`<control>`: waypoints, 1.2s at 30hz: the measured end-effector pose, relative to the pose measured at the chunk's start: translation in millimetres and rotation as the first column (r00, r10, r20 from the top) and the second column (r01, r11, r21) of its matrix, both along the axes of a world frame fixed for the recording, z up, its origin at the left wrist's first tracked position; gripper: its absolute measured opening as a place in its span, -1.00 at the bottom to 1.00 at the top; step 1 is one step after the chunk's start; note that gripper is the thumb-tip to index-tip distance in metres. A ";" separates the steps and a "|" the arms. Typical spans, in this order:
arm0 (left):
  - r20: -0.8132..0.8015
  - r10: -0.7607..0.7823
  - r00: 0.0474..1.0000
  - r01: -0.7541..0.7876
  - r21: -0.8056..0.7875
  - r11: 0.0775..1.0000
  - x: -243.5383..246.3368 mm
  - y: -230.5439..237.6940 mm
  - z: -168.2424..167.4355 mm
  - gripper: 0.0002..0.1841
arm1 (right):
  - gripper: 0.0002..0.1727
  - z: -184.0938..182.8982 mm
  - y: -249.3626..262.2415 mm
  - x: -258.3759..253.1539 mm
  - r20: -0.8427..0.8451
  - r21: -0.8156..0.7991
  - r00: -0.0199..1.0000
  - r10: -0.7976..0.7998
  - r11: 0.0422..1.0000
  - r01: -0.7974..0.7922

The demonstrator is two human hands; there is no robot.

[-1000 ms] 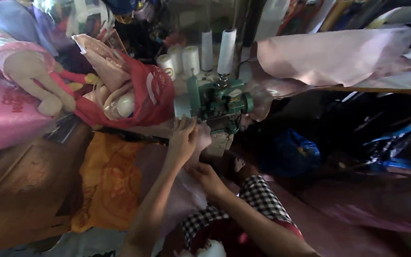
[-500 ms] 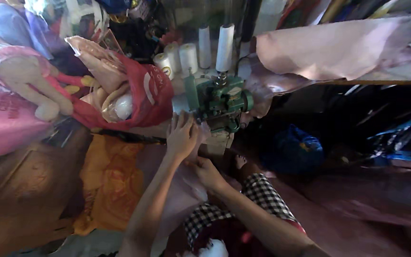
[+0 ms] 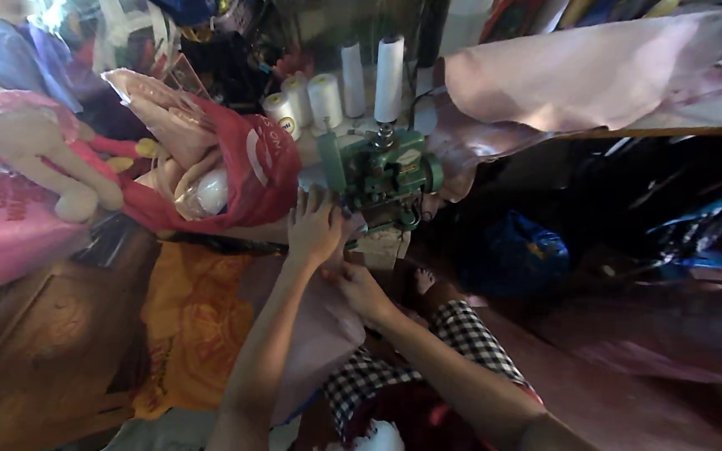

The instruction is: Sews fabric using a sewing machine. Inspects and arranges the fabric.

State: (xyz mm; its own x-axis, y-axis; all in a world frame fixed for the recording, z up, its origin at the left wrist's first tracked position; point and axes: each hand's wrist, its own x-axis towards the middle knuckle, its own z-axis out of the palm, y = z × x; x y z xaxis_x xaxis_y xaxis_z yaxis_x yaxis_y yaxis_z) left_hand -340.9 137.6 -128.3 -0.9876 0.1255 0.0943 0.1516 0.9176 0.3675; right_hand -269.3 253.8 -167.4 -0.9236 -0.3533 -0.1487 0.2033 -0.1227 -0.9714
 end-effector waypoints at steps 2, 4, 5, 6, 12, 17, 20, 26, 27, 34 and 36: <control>0.005 0.003 1.000 -0.003 -0.004 1.000 -4.1 -1.2 0.9 -0.44 | -0.75 0.2 -0.7 -3.9 -0.022 0.004 1.000 0.003 1.000 -0.003; 0.063 0.019 0.998 -0.018 -0.025 1.000 -12.3 -1.1 3.8 -0.43 | -0.75 0.4 -1.2 -8.4 -0.027 0.027 1.000 0.008 1.000 -0.008; 0.113 0.030 0.993 -0.025 -0.044 0.999 -18.3 -1.0 5.3 -0.42 | -0.74 0.7 -1.4 -10.2 -0.019 0.040 1.000 0.006 0.999 -0.005; 0.147 0.036 0.989 -0.028 -0.058 0.998 -22.4 -0.7 6.8 -0.41 | -0.74 1.1 -1.6 -11.4 -0.004 0.040 1.000 0.001 0.999 -0.001; 0.160 0.033 0.987 -0.027 -0.043 0.999 -35.1 -3.5 9.9 -0.38 | -0.74 1.7 -2.7 -18.1 -0.022 0.017 1.000 -0.021 1.000 0.022; 0.169 0.034 0.985 -0.026 -0.050 0.998 -43.7 -4.8 9.8 -0.40 | -0.71 0.1 5.1 -18.7 -0.016 0.044 1.000 0.018 0.999 -0.017; 0.167 0.039 0.985 -0.033 -0.036 0.999 -48.5 -5.0 11.6 -0.41 | -0.72 -1.6 8.6 -18.4 -0.024 0.071 0.999 0.030 0.997 -0.029; 0.181 0.068 0.981 -0.065 -0.018 0.998 -60.2 -5.2 12.7 -0.40 | -0.70 -2.8 15.4 -16.7 -0.018 0.110 0.998 0.052 0.993 -0.050; 0.183 0.072 0.981 -0.071 -0.015 0.997 -61.8 -5.2 12.7 -0.40 | -0.69 -4.1 17.2 -16.0 -0.021 0.129 0.998 0.053 0.990 -0.050; 0.201 0.179 0.963 -0.202 0.102 0.974 -77.1 -11.1 9.2 -0.41 | -0.66 -10.2 28.5 -5.5 0.023 0.135 0.999 0.048 0.990 -0.050; 0.178 0.210 0.961 -0.238 0.158 0.958 -83.0 -14.5 8.8 -0.40 | -0.67 -8.8 30.9 -3.6 0.029 0.124 0.998 0.047 0.991 -0.050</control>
State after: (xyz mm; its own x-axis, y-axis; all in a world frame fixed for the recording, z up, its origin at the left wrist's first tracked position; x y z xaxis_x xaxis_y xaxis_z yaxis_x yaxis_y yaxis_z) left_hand -424.0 123.0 -119.5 -0.9924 -0.1054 -0.0642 -0.1234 0.8396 0.5291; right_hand -272.8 284.8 -176.1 -0.9010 -0.3752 -0.2179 0.2314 0.0093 -0.9728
